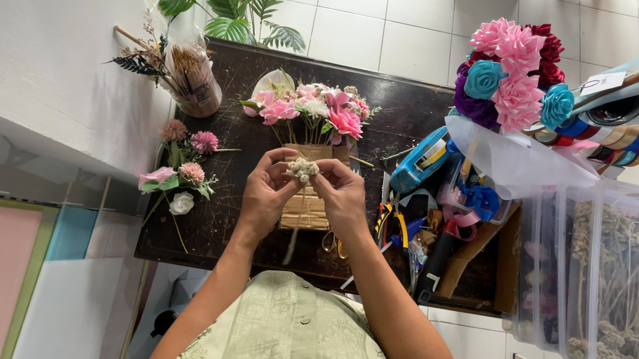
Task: The person arranges artificial flowers into a brown paper-wrapped container. They insert stems, adjust the bouquet's shape, and trim excess stems with scissors.
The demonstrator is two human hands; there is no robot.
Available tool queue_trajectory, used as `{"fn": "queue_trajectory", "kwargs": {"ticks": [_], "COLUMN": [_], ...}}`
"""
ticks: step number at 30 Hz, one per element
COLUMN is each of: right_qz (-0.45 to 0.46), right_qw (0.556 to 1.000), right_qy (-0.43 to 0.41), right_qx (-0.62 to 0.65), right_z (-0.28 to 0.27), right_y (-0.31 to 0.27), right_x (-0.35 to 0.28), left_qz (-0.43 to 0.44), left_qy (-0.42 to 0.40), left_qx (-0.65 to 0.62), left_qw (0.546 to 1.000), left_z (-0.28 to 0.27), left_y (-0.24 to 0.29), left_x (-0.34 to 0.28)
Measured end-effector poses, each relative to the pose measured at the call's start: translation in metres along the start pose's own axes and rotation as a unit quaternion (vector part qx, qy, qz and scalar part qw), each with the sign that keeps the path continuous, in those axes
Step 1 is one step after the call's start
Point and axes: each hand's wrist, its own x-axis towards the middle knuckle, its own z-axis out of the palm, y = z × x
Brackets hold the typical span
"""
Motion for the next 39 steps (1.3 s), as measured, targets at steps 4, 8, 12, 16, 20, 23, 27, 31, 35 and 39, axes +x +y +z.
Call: {"fn": "queue_trajectory", "kwargs": {"ticks": [4, 8, 12, 16, 20, 23, 27, 31, 35, 39], "right_qz": [0.03, 0.028, 0.004, 0.024, 0.036, 0.053, 0.091, 0.113, 0.135, 0.131], "right_qw": [0.993, 0.989, 0.995, 0.991, 0.989, 0.986, 0.973, 0.97, 0.966, 0.972], "right_qy": [0.008, -0.008, -0.009, 0.033, 0.045, 0.053, 0.07, 0.084, 0.089, 0.087], "right_qx": [0.114, 0.142, 0.1, 0.129, 0.135, 0.152, 0.201, 0.199, 0.202, 0.173], "right_z": [0.003, 0.004, 0.006, 0.002, 0.007, 0.006, 0.002, 0.002, 0.001, 0.002], "right_y": [0.007, 0.012, 0.005, 0.028, 0.02, 0.035, 0.044, 0.05, 0.052, 0.059], "right_x": [-0.002, -0.003, -0.005, 0.001, -0.002, 0.0, 0.004, 0.005, 0.001, 0.002], "left_qz": [0.01, 0.006, 0.003, 0.0, 0.011, 0.005, -0.042, -0.073, -0.096, -0.097], "left_qy": [0.018, 0.023, 0.041, 0.056, 0.068, 0.077, 0.102, 0.119, 0.129, 0.143], "left_qx": [-0.021, -0.039, -0.029, -0.056, -0.054, -0.06, -0.123, -0.162, -0.217, -0.235], "left_qw": [1.0, 0.999, 0.999, 0.997, 0.996, 0.995, 0.986, 0.977, 0.963, 0.957], "left_z": [-0.004, -0.008, 0.0, -0.003, 0.006, 0.006, 0.01, 0.011, 0.009, 0.007], "left_y": [-0.016, -0.027, -0.029, -0.039, -0.036, -0.046, -0.054, -0.052, -0.061, -0.066], "left_x": [0.005, 0.008, 0.007, 0.012, 0.01, 0.012, 0.013, 0.012, 0.014, 0.013]}}
